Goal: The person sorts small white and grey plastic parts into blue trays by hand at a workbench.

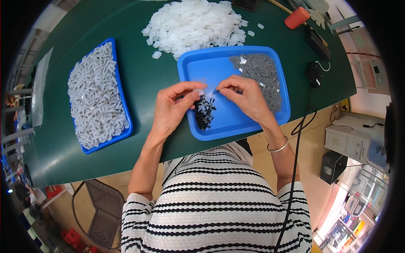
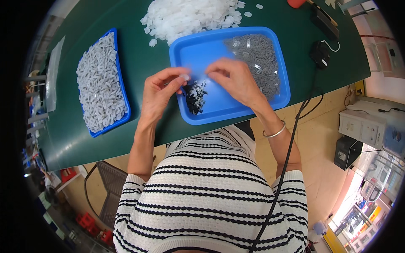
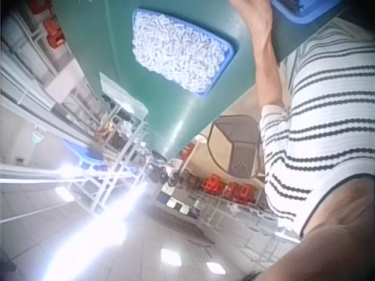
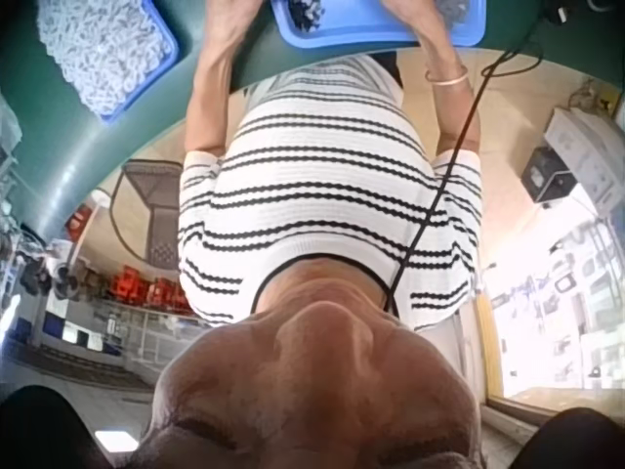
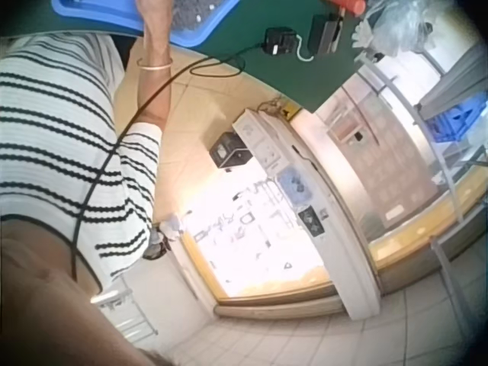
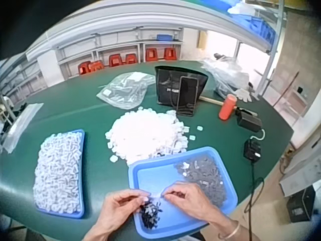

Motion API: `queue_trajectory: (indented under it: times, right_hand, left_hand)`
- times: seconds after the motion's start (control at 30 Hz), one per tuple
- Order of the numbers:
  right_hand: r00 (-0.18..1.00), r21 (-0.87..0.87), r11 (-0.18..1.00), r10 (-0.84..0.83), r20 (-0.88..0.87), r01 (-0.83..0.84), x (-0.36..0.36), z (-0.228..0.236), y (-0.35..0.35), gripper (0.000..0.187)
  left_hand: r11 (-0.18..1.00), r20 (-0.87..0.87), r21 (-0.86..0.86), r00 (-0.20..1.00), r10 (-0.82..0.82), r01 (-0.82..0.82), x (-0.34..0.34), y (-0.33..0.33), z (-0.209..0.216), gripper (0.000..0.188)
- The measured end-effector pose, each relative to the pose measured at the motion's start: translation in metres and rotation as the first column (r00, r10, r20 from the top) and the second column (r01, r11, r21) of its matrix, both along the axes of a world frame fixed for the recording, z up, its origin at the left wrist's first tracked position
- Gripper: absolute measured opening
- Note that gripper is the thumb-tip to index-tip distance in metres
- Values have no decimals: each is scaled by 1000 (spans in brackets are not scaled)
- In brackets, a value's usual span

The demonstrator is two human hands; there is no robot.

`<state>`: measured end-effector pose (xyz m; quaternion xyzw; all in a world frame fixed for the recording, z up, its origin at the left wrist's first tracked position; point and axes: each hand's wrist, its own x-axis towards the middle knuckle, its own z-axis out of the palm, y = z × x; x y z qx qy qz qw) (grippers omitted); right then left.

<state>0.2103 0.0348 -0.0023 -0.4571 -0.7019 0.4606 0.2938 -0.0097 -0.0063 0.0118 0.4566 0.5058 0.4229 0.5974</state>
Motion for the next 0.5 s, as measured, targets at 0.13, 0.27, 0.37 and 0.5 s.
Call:
queue_trajectory:
  times: [0.13, 0.27, 0.37, 0.5]
  right_hand:
    - [999, 15, 1000, -6, 39, 6, 0, -5, 0, 7]
    - [999, -27, 998, -49, 7, 49, 1, -6, 2, 7]
    - [964, -196, 979, -99, -248, 50, 3, -4, 0, 9]
    - [894, -351, 936, -173, -414, 19, 2, 10, -13, 12]
  left_hand:
    - [999, 28, -3, 999, -41, 41, -1, 3, 2, 15]
    - [998, 87, 52, 996, 30, -34, 1, 4, 1, 10]
    - [991, -10, 112, 997, 73, -71, 6, 5, 0, 10]
    - [998, 81, 37, 995, 57, -60, 18, 5, -3, 10]
